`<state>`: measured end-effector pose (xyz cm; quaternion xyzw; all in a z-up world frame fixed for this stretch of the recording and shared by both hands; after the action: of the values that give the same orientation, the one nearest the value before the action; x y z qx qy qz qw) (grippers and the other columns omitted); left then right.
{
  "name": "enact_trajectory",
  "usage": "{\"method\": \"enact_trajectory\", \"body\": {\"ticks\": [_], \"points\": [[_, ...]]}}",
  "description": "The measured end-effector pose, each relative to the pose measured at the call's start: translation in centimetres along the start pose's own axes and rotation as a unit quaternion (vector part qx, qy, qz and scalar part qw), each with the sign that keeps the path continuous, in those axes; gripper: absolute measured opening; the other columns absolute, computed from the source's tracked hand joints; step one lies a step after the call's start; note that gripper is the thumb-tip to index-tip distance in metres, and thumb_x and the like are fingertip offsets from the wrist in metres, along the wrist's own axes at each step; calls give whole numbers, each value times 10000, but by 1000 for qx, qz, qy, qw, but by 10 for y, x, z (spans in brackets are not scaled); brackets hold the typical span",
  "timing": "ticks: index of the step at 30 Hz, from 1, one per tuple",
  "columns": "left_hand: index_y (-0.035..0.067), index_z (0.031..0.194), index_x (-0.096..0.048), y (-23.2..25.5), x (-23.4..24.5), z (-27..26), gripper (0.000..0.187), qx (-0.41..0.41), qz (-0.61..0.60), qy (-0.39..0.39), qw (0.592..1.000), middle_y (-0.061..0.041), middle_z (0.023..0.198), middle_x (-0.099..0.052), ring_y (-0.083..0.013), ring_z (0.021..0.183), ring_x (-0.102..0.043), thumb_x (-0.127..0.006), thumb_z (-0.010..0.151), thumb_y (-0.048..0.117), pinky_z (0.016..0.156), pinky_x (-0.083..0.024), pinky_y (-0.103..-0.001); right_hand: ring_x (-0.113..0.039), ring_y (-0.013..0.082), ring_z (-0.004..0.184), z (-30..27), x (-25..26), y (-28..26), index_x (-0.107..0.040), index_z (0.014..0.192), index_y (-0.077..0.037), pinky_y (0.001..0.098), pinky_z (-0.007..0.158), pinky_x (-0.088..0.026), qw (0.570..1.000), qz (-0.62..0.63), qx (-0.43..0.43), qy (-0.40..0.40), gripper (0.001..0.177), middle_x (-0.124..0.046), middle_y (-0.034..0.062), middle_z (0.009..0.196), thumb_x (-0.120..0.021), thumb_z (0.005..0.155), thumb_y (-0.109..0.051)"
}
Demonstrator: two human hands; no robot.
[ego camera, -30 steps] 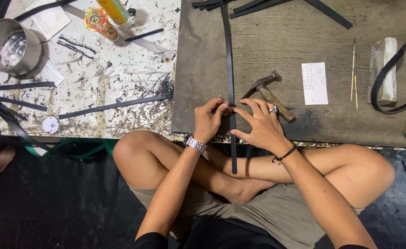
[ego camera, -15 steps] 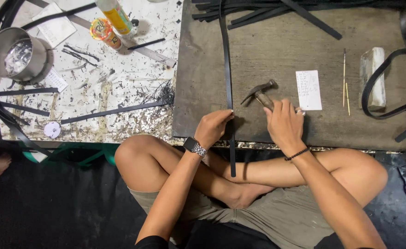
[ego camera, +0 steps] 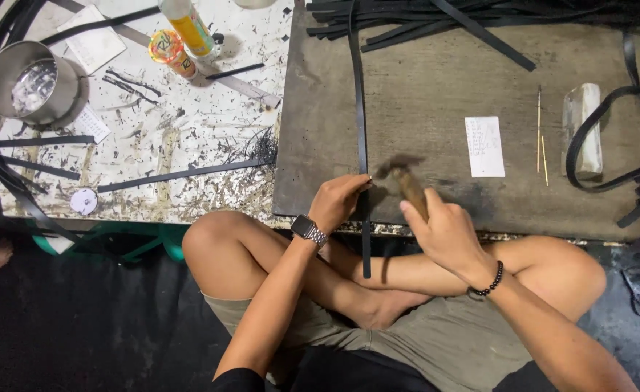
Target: Measuring leather straps and punching holes into them using a hammer and a punch tool
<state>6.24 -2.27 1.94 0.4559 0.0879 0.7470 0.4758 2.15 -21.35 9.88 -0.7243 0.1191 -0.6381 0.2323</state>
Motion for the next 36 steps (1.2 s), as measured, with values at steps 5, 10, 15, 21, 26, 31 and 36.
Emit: {"method": "enact_trajectory", "body": {"ticks": [5, 10, 15, 21, 26, 31, 36], "points": [[40, 1159, -670, 12, 11, 8, 251, 18, -25, 4, 1000, -133, 898, -746, -313, 878, -739, -654, 939, -80, 751, -643, -383, -611, 336, 464, -5, 7, 16, -652, 968, -45, 296, 449, -421, 967, 99, 108, 206, 323, -494, 141, 451, -647, 1027, -362], [88, 1143, -701, 5, 7, 6, 253, 23, -27, 9, 999, -90, 925, -771, -269, 902, -754, -671, 932, -48, 781, -639, -342, -692, 314, 573, 43, -26, 68, -633, 1055, -101, 408, 576, -517, 938, -156, 78, 301, 421, -589, 113, 554, -593, 1070, -519], [79, 1129, -711, 6, 10, 10, 276, 43, -51, 10, 998, -95, 914, -778, -270, 894, -762, -679, 906, -81, 774, -640, -332, -461, 344, 1206, 66, -39, 48, -597, 1301, -67, 505, 991, -383, 918, -286, 74, 266, 454, -520, 136, 1208, -746, 973, -345], [126, 1012, -723, -19, 4, 16, 46, 178, -93, 6, 980, -122, 739, -754, -285, 730, -768, -716, 966, 123, 589, -614, -353, -470, 278, 1334, 65, -81, 3, -715, 1173, -194, 459, 1043, -383, 920, -226, 289, 140, 530, -572, 71, 1384, -710, 846, -611], [-41, 998, -670, -68, -12, -4, 196, 372, -402, 142, 825, -259, 821, -730, -284, 692, -759, -513, 1059, 58, 631, -677, -384, -436, 334, 1427, 58, -83, 6, -606, 1418, -202, 523, 1073, -336, 949, -89, 286, 94, 603, -513, 111, 1482, -621, 955, -588], [-36, 975, -701, -56, -2, -9, 116, 328, -341, 144, 869, -239, 835, -752, -273, 731, -765, -633, 1017, 48, 672, -665, -385, -415, 332, 1454, 57, -88, 12, -573, 1448, -231, 532, 1103, -322, 953, -87, 277, 84, 715, -486, 111, 1521, -615, 899, -687], [52, 950, -746, -38, 7, 1, 72, 254, -220, 112, 935, -113, 747, -775, -203, 677, -773, -686, 985, 69, 655, -632, -333, -383, 340, 1484, 56, -83, 8, -580, 1440, -212, 550, 1123, -308, 960, -66, 263, 63, 735, -484, 126, 1530, -637, 886, -692]]}}
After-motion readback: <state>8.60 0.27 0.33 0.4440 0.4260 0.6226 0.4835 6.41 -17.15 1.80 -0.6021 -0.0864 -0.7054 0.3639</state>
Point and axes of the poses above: each hand's wrist, its own z-axis towards the middle knuckle, its own x-axis out of the back of the hand, y = z × x, the point moved 7 cm from there along z, towards the middle knuckle
